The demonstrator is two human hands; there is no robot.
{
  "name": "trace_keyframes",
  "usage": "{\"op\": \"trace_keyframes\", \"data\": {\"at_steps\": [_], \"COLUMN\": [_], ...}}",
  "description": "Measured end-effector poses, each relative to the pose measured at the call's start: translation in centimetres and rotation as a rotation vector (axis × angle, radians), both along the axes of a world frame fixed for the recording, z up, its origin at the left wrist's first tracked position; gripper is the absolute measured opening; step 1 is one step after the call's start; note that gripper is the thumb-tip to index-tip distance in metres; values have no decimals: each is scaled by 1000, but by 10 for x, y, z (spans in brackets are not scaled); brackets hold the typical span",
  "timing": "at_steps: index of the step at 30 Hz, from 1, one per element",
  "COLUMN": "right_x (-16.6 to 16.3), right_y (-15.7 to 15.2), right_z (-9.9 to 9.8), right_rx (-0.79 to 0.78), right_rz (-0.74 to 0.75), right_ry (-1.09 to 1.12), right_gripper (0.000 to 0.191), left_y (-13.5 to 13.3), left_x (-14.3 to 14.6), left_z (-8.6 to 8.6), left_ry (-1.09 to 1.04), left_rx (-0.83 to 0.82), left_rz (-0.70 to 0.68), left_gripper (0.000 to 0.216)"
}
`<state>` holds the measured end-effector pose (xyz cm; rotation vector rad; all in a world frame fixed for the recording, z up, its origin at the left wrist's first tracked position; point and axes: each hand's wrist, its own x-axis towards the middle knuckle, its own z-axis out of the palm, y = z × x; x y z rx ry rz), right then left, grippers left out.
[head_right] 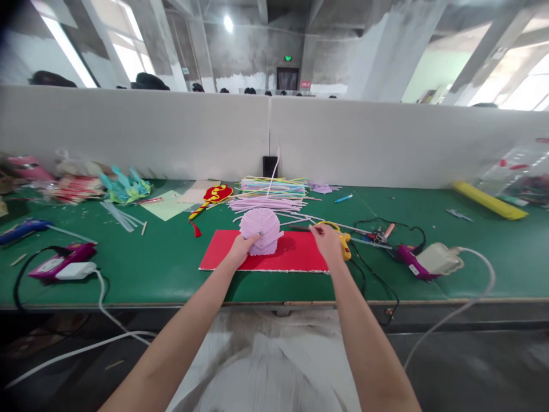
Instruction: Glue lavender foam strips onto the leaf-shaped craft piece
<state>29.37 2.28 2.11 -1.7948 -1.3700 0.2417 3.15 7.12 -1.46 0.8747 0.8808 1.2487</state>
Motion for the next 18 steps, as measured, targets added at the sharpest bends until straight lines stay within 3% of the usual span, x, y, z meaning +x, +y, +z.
{"op": "trace_keyframes", "data": {"at_steps": [7,13,18], "right_x": [83,91,94], "right_y": [-24,-25,-23], "right_z": [-6,-23,-18], "right_rx": [-331,-473,-466], "right_rz": [-243,-144,-129], "right_ry": [-199,-233,-253], "right_gripper": [37,37,35], "left_y": [4,-1,-3], "left_x": [2,-1,-3], "left_z": [0,12,18], "left_ry": [-83,-170,-210], "left_rx": [-33,-57,-68], "left_rz": [61,78,103], "left_gripper": [59,52,46]}}
